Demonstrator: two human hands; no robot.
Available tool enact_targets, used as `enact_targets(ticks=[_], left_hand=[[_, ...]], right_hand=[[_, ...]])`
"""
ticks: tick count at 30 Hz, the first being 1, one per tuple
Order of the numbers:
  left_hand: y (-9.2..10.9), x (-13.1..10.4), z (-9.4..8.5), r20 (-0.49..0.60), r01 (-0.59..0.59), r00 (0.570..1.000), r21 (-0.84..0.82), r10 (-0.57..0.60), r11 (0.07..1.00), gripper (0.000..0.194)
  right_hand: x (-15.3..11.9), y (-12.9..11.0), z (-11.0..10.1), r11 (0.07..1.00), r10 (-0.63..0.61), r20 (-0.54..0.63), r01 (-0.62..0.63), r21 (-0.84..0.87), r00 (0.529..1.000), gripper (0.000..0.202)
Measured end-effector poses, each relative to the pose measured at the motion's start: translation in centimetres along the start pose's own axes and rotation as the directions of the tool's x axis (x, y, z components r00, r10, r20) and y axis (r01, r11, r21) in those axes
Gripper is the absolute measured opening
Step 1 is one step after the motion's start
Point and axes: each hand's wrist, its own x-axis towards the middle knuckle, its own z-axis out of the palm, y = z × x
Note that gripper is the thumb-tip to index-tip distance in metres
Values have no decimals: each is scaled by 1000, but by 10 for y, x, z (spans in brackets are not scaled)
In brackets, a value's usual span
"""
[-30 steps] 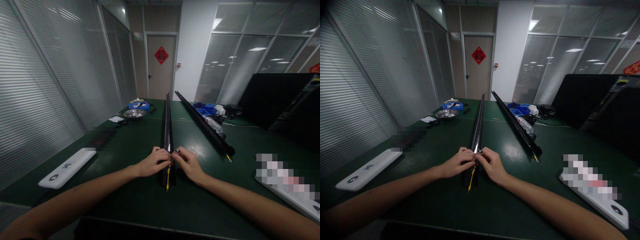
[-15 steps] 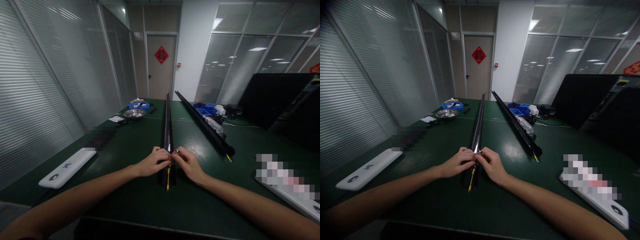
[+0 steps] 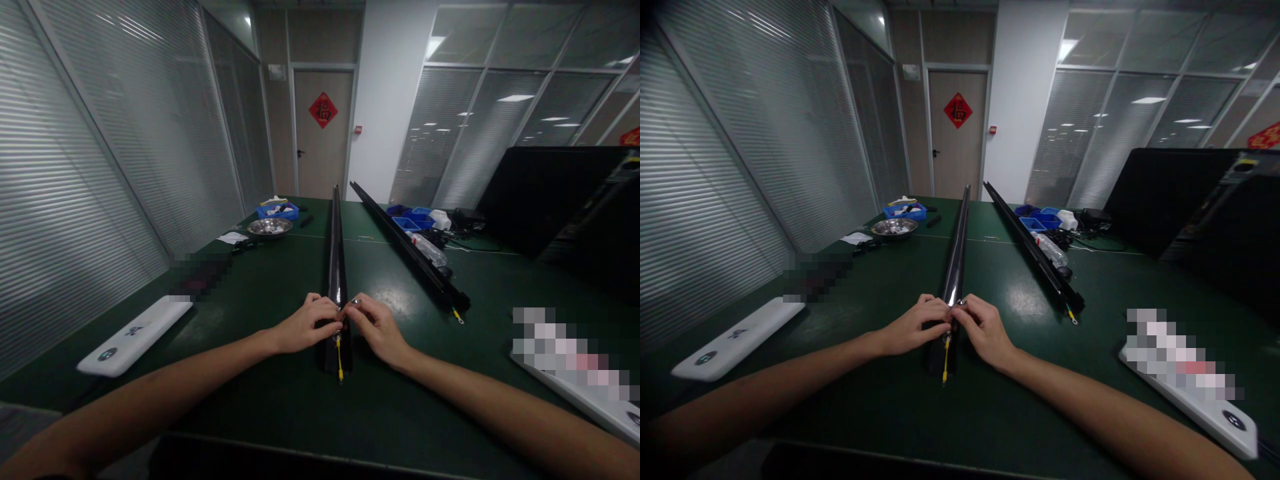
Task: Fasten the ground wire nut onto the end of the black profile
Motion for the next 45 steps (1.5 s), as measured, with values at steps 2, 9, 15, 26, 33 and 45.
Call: enact_targets(ticks=[2, 9, 15, 26, 33, 45], left_hand=[[0, 0, 0, -9, -6, 1000, -3, 6, 1000, 25], [-2, 0, 2, -11, -14, 1000, 2, 14, 1000, 27], [-1, -1, 2, -8, -1, 1000, -6, 1, 1000, 26], [-2, 0, 2, -8, -12, 1000, 9, 13, 1000, 24], [-1, 0, 1, -10, -4, 1000, 1, 4, 1000, 25], [-1, 0, 2, -9, -10, 1000, 5, 11, 1000, 27]], right_hand=[[0, 0, 0, 1000, 8, -7, -8, 1, 1000, 34], [-2, 6, 2, 1000, 19, -17, -19, -15, 1000, 31], [-1, 2, 1, 1000, -9, -8, 9, -14, 1000, 33], [-1, 2, 1, 1000, 14, -7, -14, -12, 1000, 32], [0, 2, 1, 1000, -12, -13, 12, -11, 1000, 34], [-2, 7, 2, 999, -7, -13, 6, -39, 1000, 32]])
